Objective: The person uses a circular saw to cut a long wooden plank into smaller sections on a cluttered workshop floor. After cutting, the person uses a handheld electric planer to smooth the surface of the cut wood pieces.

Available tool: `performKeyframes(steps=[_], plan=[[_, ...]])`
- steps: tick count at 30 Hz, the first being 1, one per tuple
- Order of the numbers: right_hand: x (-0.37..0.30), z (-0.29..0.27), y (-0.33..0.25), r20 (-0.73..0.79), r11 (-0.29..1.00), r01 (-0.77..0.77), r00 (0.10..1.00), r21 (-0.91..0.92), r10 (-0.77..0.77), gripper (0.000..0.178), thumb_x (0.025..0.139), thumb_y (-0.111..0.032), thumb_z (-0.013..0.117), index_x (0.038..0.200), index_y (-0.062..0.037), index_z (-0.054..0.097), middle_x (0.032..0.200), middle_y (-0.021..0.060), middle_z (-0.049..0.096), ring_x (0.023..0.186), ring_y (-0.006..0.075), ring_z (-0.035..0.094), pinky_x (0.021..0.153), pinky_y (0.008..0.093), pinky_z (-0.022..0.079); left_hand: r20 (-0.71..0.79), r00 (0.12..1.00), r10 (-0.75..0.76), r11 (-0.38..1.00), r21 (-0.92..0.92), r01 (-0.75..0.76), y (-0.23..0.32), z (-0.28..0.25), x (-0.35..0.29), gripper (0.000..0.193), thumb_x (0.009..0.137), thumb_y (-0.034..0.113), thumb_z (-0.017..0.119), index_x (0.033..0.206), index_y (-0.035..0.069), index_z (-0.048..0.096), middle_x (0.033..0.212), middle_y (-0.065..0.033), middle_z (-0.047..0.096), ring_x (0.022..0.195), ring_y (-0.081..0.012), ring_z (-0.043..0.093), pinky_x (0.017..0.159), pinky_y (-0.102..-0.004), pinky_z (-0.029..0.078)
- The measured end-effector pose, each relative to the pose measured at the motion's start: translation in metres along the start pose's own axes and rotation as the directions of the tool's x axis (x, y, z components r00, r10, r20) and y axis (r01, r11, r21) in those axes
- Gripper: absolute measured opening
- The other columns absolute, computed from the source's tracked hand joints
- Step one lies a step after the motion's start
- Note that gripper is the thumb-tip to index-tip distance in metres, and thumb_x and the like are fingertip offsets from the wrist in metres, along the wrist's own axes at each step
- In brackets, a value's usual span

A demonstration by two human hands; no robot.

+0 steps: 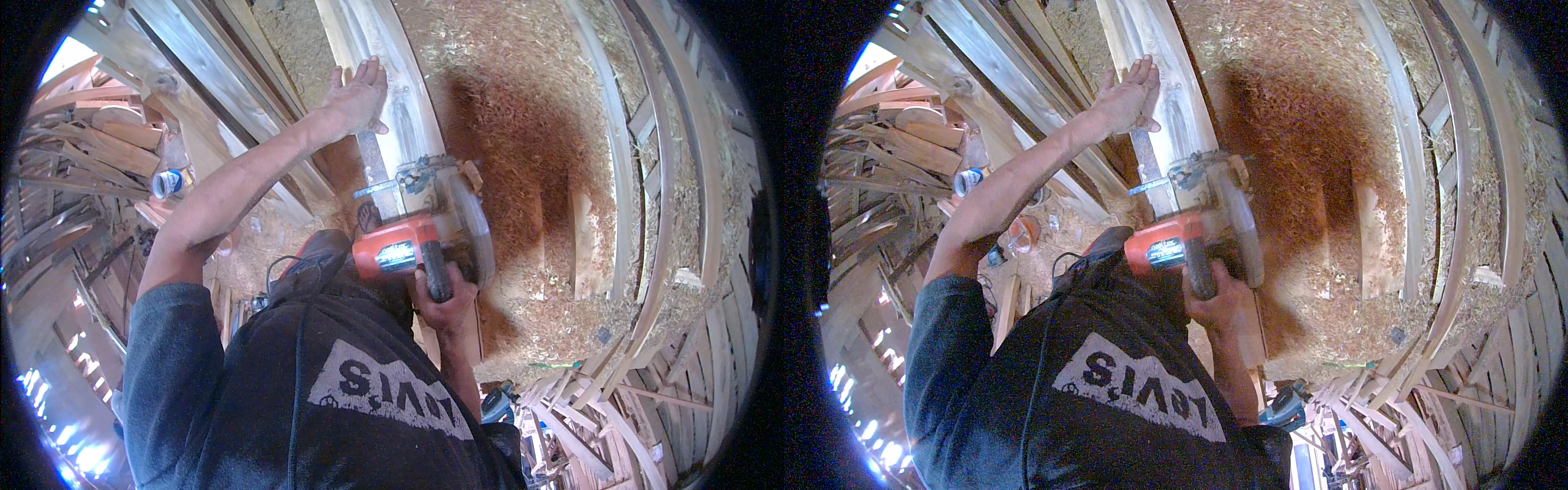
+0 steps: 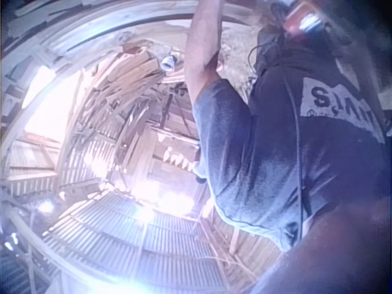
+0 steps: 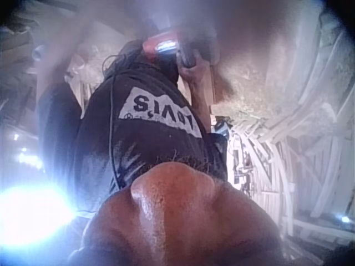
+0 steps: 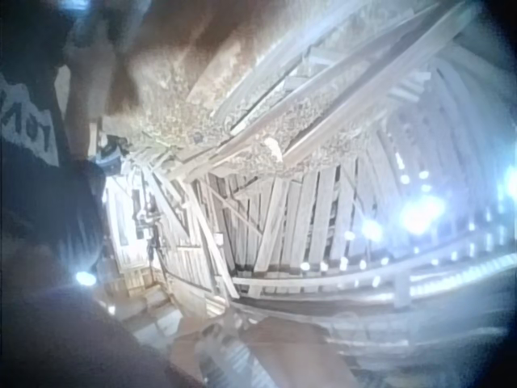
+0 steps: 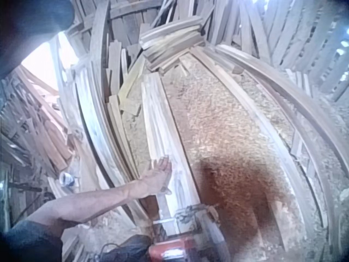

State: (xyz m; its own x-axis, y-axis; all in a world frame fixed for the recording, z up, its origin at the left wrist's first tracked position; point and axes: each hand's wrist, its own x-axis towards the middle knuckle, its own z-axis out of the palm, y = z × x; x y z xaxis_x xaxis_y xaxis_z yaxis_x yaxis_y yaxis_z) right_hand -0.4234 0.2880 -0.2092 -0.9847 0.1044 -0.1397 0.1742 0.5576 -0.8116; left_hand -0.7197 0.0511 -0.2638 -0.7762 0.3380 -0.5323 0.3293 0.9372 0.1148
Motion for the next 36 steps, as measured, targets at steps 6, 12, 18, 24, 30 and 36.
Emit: performKeyframes(steps=[6,12,18,24,30,36], plan=[[0.01,0.004,0.001,0.018,1.0,-0.001,1.0,-0.005,0.001,0.02,0.083,-0.018,0.083,0.09,-0.0059,0.068,0.07,0.0101,0.063,0.057,0.0223,0.063,0.059,0.0366,0.049,-0.005,1.0,0.007,1.0,-0.014,-0.007,0.002,-0.002,0.0,0.12,0.078,0.045,0.087,0.161,-0.007,0.018,0.171,-0.0285,0.012,0.16,-0.0389,0.013,0.122,-0.0725,0.016],[0.021,0.006,-0.006,0.047,0.998,-0.052,0.998,0.016,0.052,0.02,0.083,-0.017,0.083,0.093,-0.0064,0.07,0.07,0.0091,0.064,0.059,0.0232,0.064,0.06,0.0377,0.05,-0.054,0.998,0.028,0.999,-0.027,-0.029,-0.003,0.004,0.0,0.118,0.079,0.045,0.086,0.161,-0.008,0.019,0.171,-0.0285,0.013,0.16,-0.0391,0.013,0.122,-0.0712,0.018],[0.028,0.012,-0.009,-0.05,0.966,0.114,0.99,-0.231,-0.129,0.023,0.082,-0.018,0.084,0.097,-0.0075,0.07,0.075,0.0104,0.069,0.063,0.0296,0.068,0.062,0.0393,0.05,-0.061,0.998,0.035,0.998,-0.058,-0.038,-0.001,0.002,-0.003,0.118,0.079,0.043,0.086,0.16,-0.009,0.019,0.17,-0.0303,0.012,0.16,-0.0395,0.013,0.123,-0.07,0.018],[0.036,0.014,-0.017,0.029,0.998,-0.034,0.999,-0.058,0.036,0.026,0.081,-0.02,0.085,0.1,-0.0086,0.071,0.082,0.0113,0.071,0.071,0.0333,0.069,0.066,0.0421,0.05,-0.045,0.998,0.032,0.999,-0.042,-0.033,-0.005,0.004,0.001,0.119,0.078,0.044,0.087,0.16,-0.01,0.018,0.169,-0.0319,0.012,0.16,-0.04,0.013,0.124,-0.0683,0.017],[0.048,0.016,-0.021,0.053,0.997,-0.05,0.998,0.057,0.047,0.026,0.083,-0.02,0.084,0.101,-0.0078,0.071,0.082,0.0117,0.071,0.072,0.0345,0.07,0.068,0.0428,0.051,-0.072,0.997,0.039,0.998,-0.042,-0.042,-0.006,0.008,0.003,0.119,0.078,0.045,0.087,0.161,-0.008,0.02,0.17,-0.0301,0.013,0.16,-0.0388,0.015,0.123,-0.0672,0.02],[0.062,0.02,-0.03,-0.013,0.999,0.045,0.999,-0.019,-0.046,0.028,0.082,-0.024,0.087,0.09,-0.0071,0.065,0.075,0.014,0.07,0.066,0.0346,0.07,0.062,0.0426,0.054,-0.09,0.992,0.088,0.992,-0.077,-0.095,-0.018,0.016,0.011,0.109,0.084,0.051,0.079,0.161,-0.004,0.025,0.171,-0.0271,0.015,0.159,-0.0355,0.02,0.121,-0.0686,0.02]])
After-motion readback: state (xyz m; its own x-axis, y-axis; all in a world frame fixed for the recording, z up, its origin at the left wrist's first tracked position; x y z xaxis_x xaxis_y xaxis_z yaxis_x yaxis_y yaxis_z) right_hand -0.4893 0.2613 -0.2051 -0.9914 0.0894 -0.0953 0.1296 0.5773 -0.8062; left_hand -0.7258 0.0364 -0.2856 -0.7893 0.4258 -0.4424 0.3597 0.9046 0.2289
